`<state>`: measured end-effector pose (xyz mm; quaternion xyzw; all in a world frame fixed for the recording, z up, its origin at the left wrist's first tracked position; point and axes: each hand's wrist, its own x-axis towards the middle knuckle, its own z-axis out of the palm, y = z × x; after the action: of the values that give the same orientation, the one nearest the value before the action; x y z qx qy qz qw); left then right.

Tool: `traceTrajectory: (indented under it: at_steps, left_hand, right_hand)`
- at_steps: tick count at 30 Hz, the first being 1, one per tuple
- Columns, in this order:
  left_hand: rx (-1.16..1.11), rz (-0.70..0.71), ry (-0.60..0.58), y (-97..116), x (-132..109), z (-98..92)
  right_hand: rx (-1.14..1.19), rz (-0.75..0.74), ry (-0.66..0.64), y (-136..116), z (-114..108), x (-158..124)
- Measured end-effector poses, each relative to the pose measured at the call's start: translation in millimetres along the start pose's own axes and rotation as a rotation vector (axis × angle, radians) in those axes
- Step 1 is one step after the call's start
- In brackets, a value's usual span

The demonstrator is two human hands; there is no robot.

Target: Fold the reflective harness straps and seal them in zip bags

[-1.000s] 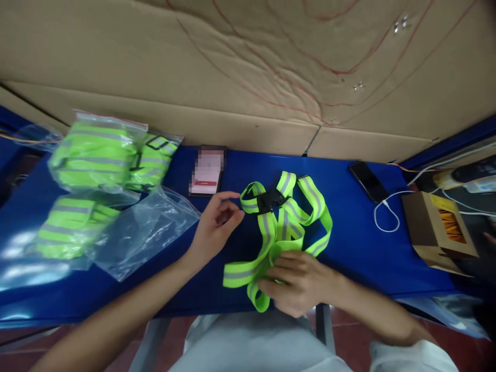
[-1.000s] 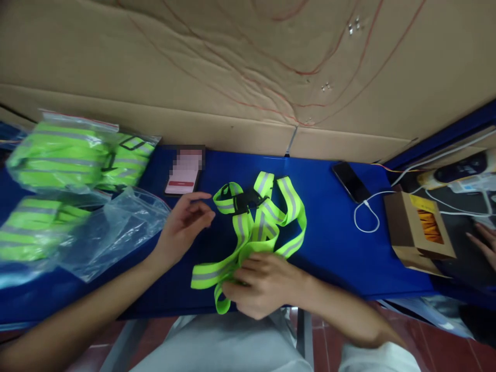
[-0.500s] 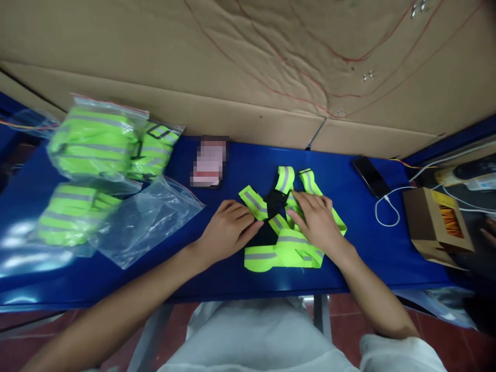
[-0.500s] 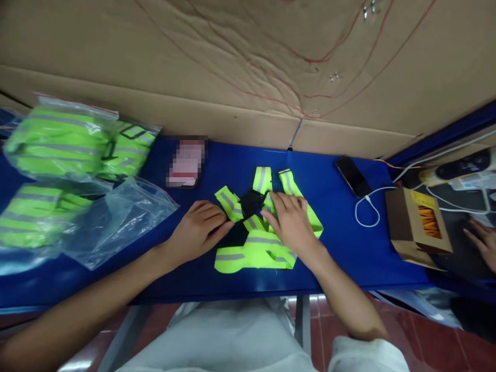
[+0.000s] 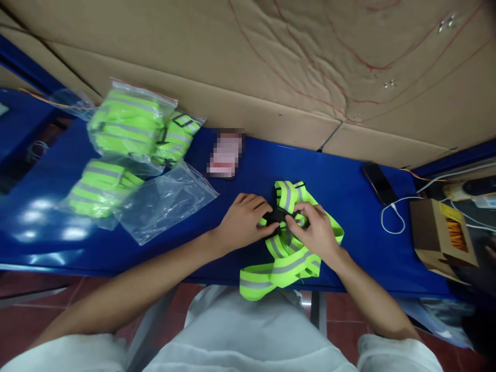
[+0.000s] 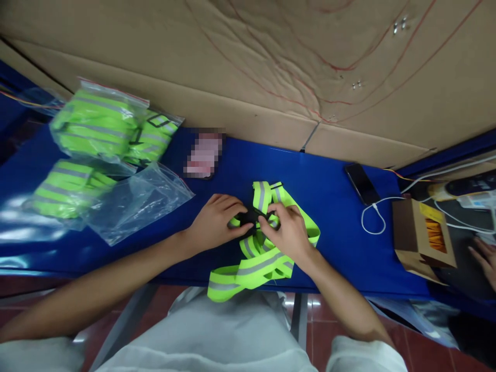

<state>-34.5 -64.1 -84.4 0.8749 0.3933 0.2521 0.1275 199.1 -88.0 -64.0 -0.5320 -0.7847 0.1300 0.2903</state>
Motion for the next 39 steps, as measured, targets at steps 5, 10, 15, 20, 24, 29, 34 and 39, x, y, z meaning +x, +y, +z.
traceTrajectory:
  at_steps: [5,10,15,20,24,29,34,39]
  left_hand:
    - [-0.079,0.183,0.09,-0.3,-2.2,-7.5]
    - [0.054,0.137,0.133,7.1,-1.8,-10.0]
    - [0.13,0.129,0.075,15.4,-3.7,-11.6]
    - [0.201,0.23,0.093,13.9,-6.6,-18.1]
    - [0.197,0.212,0.101,14.0,-6.2,-19.1]
    - [0.197,0.126,0.16,19.5,-3.4,-18.7]
    - [0.102,0.167,0.055,6.7,-4.9,-18.8]
    - [0.077,0.068,-0.038,1.4,-8.3,-12.3]
  right_hand:
    - [0.15,0.023,-0.084,2.5,-8.9,4.1]
    - [0.373,0.169,-0.088,-7.6,-5.3,-0.6]
    - [0.366,0.153,-0.043,-19.4,1.0,-6.3]
    - [0.365,0.151,-0.055,-21.1,1.5,-6.6]
    - [0.439,0.226,-0.104,-18.4,2.3,-3.7]
    - [0.552,0.306,-0.132,-15.2,1.2,-2.2]
    - [0.612,0.35,-0.033,-6.5,-2.5,-0.8]
    - [0.383,0.321,-0.117,10.5,-9.0,5.1]
